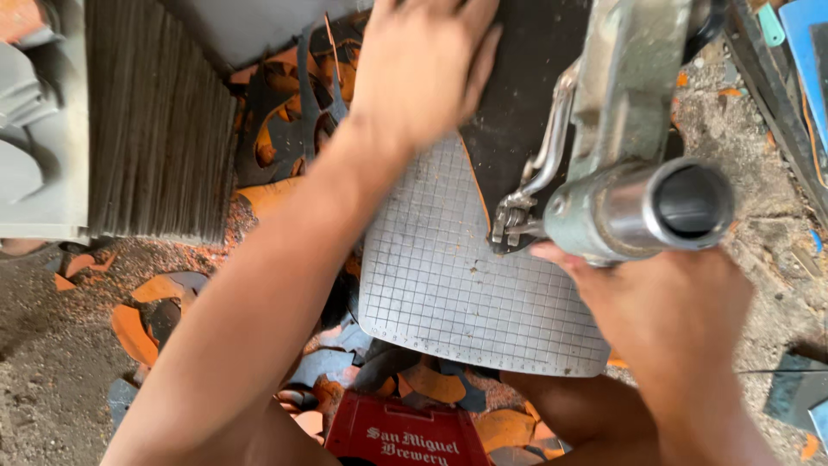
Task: The person uses a vertical cutting machine to cut a black rubber sheet into a specific shape. They guide the material under the blade with both hands, rotate it as needed, and remove the finished piece before starting on another sheet.
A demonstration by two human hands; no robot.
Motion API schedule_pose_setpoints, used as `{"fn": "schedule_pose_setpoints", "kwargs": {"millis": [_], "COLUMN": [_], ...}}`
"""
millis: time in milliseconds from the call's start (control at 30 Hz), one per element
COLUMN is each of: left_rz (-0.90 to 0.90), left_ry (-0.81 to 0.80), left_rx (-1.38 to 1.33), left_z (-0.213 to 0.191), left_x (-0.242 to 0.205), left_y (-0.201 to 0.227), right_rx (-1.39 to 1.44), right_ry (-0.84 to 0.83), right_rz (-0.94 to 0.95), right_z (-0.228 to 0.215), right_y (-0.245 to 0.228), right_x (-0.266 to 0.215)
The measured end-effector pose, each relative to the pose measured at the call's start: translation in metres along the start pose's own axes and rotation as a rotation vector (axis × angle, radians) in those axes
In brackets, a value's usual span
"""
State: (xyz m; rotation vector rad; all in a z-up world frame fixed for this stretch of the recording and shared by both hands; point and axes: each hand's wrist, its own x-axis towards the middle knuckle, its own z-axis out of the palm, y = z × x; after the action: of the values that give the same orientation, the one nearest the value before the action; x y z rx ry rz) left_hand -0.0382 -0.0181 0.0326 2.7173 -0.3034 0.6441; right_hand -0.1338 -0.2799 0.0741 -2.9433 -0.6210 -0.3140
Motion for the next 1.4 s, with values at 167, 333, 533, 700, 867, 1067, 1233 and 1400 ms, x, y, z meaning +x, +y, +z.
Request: {"fn": "schedule_pose_setpoints", "kwargs": {"millis": [167, 333, 533, 700, 867, 1067, 1233, 1400], "left_rz": [-0.102, -0.13, -0.137, -0.113, -0.141, -0.145, -0.086, -0.018], "left_ry": [-0.037, -0.09, -0.061, -0.047, -0.067, -0.08, -0.135, -0.202], "left_rx": [-0.108, -0.211, -0.216, -0.175, -0.176, -0.198, -0.213, -0.203], "left_z": [-0.04, -0.057, -0.044, -0.035, -0.037, -0.038, -0.045, -0.05], "left_x": [-0.104, -0.135, -0.141, -0.144, -0.14, -0.138, -0.133, -0.134], "left_y": [0.064, 0.104, 0.102, 0.099, 0.102, 0.099, 0.091, 0.086], "right_rx": [0.088, 0.066, -0.002, -0.022, -0.026, -0.038, -0.079, -0.167], "right_ry": [0.031, -0.021, -0.033, -0.051, -0.034, -0.033, -0.027, -0.112], "right_rz": [0.054, -0.022, -0.08, -0.092, -0.095, -0.105, -0.101, 0.001], "right_z": [0.005, 0.04, 0.055, 0.065, 0.064, 0.062, 0.042, 0.013], "right_y": [0.05, 0.061, 0.043, 0.039, 0.036, 0.037, 0.037, 0.034], "right_x": [0.039, 0.067, 0.083, 0.079, 0.081, 0.078, 0.058, 0.011]}}
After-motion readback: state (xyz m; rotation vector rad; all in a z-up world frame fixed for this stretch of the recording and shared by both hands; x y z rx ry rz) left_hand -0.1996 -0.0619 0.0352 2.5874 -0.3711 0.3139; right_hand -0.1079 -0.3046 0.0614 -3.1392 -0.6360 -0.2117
